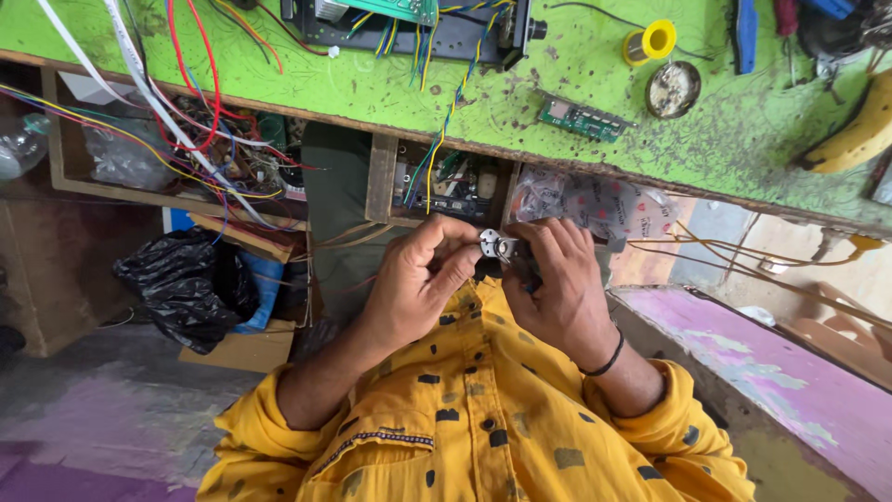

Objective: The person works at a cluttered electronics workbench, handling a small circuit board and wires. They retrieve a new circuit board from a box, place it into a metal chassis, and use a soldering iron and pliers to strip and prepare wires for connection.

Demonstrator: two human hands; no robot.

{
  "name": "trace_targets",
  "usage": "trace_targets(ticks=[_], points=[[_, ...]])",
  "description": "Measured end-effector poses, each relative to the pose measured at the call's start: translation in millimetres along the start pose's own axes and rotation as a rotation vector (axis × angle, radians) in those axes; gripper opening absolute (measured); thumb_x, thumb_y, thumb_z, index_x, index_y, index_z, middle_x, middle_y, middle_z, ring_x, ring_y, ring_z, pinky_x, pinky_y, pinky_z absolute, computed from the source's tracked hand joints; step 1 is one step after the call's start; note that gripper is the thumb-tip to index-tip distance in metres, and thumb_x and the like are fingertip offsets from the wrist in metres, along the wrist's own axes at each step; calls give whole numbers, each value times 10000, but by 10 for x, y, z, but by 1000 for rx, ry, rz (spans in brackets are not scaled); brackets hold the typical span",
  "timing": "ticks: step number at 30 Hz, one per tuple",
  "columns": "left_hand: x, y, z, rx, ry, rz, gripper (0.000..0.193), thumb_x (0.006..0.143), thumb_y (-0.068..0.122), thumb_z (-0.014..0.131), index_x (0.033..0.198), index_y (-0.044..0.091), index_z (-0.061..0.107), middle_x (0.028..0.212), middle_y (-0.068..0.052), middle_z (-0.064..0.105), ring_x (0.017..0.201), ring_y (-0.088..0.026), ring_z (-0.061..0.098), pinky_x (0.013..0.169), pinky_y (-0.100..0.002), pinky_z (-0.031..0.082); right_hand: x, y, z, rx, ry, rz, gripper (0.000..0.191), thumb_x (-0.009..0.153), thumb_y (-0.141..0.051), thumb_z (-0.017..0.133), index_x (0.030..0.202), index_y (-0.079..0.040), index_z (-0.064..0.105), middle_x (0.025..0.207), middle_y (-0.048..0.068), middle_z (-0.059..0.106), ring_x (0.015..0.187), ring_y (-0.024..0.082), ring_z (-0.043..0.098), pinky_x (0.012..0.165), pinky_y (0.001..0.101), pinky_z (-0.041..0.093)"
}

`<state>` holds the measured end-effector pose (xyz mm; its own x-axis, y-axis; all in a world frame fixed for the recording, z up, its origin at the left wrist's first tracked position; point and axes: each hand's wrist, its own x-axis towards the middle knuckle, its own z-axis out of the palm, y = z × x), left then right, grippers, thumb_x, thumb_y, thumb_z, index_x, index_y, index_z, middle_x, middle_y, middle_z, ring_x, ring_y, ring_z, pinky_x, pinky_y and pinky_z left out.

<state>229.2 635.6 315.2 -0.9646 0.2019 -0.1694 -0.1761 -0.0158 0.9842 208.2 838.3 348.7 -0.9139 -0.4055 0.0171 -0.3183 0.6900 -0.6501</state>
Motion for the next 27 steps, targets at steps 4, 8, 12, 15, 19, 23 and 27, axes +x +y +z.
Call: trace_targets(ticks=[4, 8, 12, 15, 19, 23, 27], points=[[5, -29, 12, -89, -35, 1, 122, 1072, 129, 619, 1111, 15, 604, 888, 12, 677, 818, -17, 602, 721, -212, 506, -17, -51, 32, -5, -33, 69, 419, 766, -89, 693, 1178, -38, 632, 943, 144, 592, 908, 362, 568, 838, 459, 433], [-18, -67, 7, -126, -55, -59, 127, 1069, 134, 618, 1095, 12, 590, 868, 20, 643, 796, -15, 562, 698, -208, 485, -111, -6, 70, 44, -67, 80, 417, 775, -65, 676, 1185, -20, 618, 874, 158, 588, 823, 376, 591, 750, 462, 469], [-41, -95, 9, -126, -48, -41, 139, 1069, 140, 631, 1079, 8, 589, 878, 21, 653, 813, -13, 570, 713, -207, 496, -155, 19, 90, 110, -83, 104, 368, 803, -43, 653, 1165, -6, 605, 808, 156, 589, 705, 370, 612, 629, 449, 493], [-54, -98, 8, -116, -46, -54, 147, 1066, 145, 639, 1080, 5, 596, 871, 20, 654, 799, -10, 560, 700, -205, 489, -154, 16, 89, 116, -115, 122, 287, 806, -50, 662, 1083, -19, 595, 777, 147, 589, 661, 357, 622, 591, 438, 494], [-63, -85, -9, -101, -62, -68, 154, 1055, 147, 642, 1088, 3, 598, 870, 20, 658, 782, -3, 561, 680, -199, 486, -156, 9, 90, 128, -120, 105, 261, 811, -52, 665, 1058, -17, 588, 761, 146, 579, 647, 356, 616, 589, 437, 492], [-65, -78, -12, -90, -58, -73, 156, 1055, 149, 645, 1089, 3, 603, 863, 20, 655, 776, 1, 558, 675, -196, 487, -169, -2, 105, 157, -105, 92, 274, 818, -47, 655, 1079, -6, 583, 781, 152, 577, 651, 357, 612, 588, 433, 491], [-73, -83, -6, -105, -59, -76, 154, 1054, 149, 645, 1085, 5, 599, 858, 27, 652, 763, 5, 556, 664, -192, 478, -168, -15, 110, 119, -110, 116, 270, 813, -53, 662, 1068, -9, 588, 774, 149, 581, 643, 359, 615, 578, 437, 488]])
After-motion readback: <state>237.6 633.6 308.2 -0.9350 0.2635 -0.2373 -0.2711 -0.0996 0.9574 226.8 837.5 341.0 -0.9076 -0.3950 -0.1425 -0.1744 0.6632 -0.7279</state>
